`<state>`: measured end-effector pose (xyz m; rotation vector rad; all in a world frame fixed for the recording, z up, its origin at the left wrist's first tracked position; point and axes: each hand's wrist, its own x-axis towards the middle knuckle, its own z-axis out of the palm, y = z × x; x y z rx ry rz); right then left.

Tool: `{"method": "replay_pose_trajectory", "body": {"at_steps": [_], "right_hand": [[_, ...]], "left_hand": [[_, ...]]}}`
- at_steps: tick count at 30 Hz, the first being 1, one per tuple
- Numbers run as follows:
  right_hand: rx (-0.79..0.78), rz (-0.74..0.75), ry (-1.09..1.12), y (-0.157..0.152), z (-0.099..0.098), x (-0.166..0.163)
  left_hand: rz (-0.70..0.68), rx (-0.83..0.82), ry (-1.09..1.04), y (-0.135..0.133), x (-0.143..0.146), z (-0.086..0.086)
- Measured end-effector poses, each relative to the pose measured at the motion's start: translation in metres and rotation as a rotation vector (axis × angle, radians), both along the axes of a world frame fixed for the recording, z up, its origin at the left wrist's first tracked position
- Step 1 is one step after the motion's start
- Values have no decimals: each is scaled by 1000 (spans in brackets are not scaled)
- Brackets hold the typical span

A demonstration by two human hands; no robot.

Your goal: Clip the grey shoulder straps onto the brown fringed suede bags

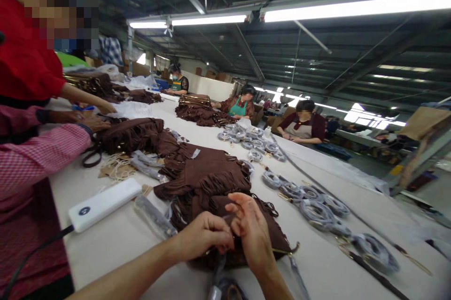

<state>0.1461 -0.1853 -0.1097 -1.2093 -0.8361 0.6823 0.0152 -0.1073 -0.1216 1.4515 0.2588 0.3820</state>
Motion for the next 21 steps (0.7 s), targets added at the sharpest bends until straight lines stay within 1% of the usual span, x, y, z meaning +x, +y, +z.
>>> {"method": "replay_pose_trajectory", "body": {"at_steps": [1, 3, 4, 6, 8, 11, 16, 19, 21], "right_hand": [[12, -46, 52, 1, -1, 6], [-54, -98, 64, 0, -1, 19], [-126, -70, 33, -1, -1, 25], [-271, 69, -39, -5, 1, 30], [-329, 194, -56, -8, 3, 27], [-299, 249, -42, -8, 2, 13], [-224, 242, 13, -2, -5, 2], [-188, 204, 61, -2, -8, 4], [-206, 208, 116, -4, -9, 7]], "left_hand": [[42, -30, 8, 1, 0, -1], [96, -69, 20, 3, -1, 0], [106, -73, 21, 4, -2, 0], [102, -69, 25, 4, -4, 1], [90, -62, 32, 3, -4, 1], [89, -75, 39, 1, -2, -1], [60, -101, 41, 1, 0, -6], [125, -20, 15, 2, -1, -6], [191, 56, -3, 4, -2, -5]]}}
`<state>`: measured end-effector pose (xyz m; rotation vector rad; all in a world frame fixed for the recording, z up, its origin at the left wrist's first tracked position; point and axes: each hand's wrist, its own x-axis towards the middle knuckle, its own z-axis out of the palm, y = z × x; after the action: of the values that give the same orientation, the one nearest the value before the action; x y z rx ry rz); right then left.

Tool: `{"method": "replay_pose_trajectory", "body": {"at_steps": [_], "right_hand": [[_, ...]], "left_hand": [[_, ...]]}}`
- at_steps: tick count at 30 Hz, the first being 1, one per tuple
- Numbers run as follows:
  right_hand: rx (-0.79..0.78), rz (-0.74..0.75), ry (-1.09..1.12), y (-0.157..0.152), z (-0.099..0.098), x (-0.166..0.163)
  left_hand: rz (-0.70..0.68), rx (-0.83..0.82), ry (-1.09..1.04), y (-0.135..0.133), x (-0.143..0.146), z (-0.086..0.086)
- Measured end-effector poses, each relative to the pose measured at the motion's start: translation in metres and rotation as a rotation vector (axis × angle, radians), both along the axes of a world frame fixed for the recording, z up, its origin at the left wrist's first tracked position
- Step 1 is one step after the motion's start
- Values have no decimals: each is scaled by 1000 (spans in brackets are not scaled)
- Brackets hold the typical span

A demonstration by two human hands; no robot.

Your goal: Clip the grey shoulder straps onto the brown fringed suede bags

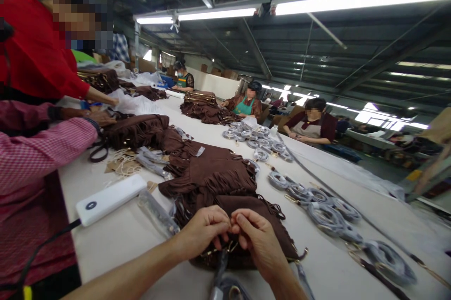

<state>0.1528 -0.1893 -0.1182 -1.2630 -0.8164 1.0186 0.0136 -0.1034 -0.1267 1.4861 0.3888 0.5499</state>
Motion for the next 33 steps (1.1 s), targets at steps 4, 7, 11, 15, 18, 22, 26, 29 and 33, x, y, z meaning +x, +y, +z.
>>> {"method": "replay_pose_trajectory", "body": {"at_steps": [4, 7, 11, 15, 18, 22, 26, 29, 33], "right_hand": [[-62, 26, 104, -4, -2, 4], [-60, -3, 100, -6, -6, 5], [-64, -17, 112, -6, -9, 6], [-43, 2, 88, -6, -11, 4], [-36, -15, 23, -6, -15, 3], [-21, -41, -93, -4, -21, 2], [-24, -59, -147, -4, -21, 0], [-48, -39, -143, -5, -19, 0], [-46, -5, -193, -4, -20, 1]], "left_hand": [[60, -23, 40, 3, 1, -3], [83, -143, 32, 2, 4, -7], [119, -183, 20, 2, 7, -10], [112, -171, 45, 1, 7, -8], [121, -165, 58, 0, 6, -8], [147, -141, 90, -1, 7, -9], [160, -112, 103, -4, 8, -9], [169, -99, 118, -5, 8, -7], [173, -91, 139, -5, 8, -7]]}}
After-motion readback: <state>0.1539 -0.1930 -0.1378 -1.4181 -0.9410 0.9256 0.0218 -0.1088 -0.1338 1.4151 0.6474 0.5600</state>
